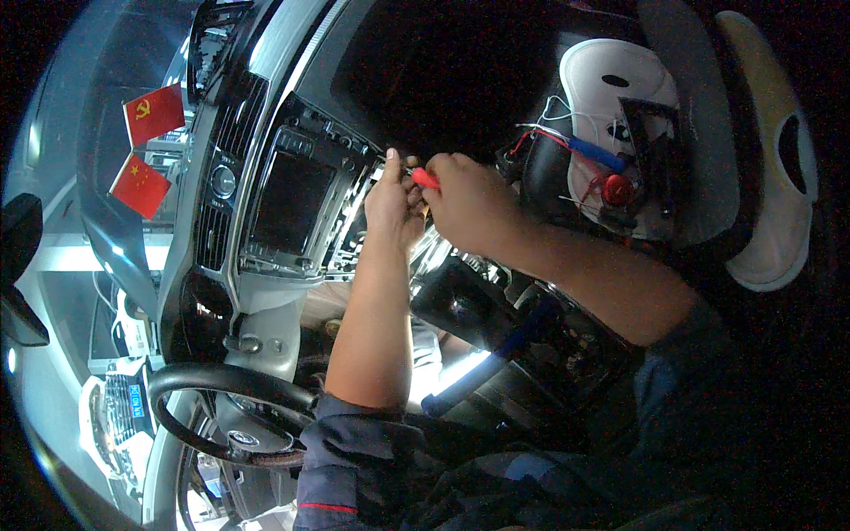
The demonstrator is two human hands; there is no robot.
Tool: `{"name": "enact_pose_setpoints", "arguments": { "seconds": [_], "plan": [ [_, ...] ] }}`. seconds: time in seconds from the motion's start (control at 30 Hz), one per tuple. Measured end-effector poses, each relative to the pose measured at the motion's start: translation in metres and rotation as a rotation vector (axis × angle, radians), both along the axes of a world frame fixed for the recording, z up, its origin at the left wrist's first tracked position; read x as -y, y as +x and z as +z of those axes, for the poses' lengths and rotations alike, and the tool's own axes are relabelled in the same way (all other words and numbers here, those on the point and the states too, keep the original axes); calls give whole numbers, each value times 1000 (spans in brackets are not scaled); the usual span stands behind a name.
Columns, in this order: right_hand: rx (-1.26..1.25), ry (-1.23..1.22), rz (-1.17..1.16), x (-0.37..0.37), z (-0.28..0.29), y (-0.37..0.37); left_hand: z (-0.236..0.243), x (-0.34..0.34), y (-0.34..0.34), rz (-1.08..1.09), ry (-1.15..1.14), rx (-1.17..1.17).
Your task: The person sits in the driver's seat of a car and works on the center console area. They receive a small cylindrical object from another person, then use a flashlight and a screwdriver to manipulate components and wires inside the dashboard.
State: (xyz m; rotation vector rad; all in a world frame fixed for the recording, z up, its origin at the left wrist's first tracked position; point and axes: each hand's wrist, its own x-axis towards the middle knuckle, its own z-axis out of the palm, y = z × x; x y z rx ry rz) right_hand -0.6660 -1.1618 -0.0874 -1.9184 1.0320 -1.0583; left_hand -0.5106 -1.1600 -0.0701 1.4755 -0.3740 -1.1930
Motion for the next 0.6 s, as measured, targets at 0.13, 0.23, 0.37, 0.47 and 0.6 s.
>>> {"name": "enact_pose_setpoints", "arguments": {
  "seconds": [0.13,0.23,0.37,0.47,0.6],
  "plan": [
    [482,718,180,16,0,4,12,-17,-7,-363,-43,-191],
    [477,783,207,6,3,-4,18,-16,-12,-398,-4,-119],
    [-23,-126,-19,-7,5,-8,13,-7,-17,-241,135,207],
    [139,269,104,7,4,-6,16,-7,-10,-297,123,127],
    [441,880,179,13,-2,-7,15,-12,-1,-363,43,5]
  ]
}}
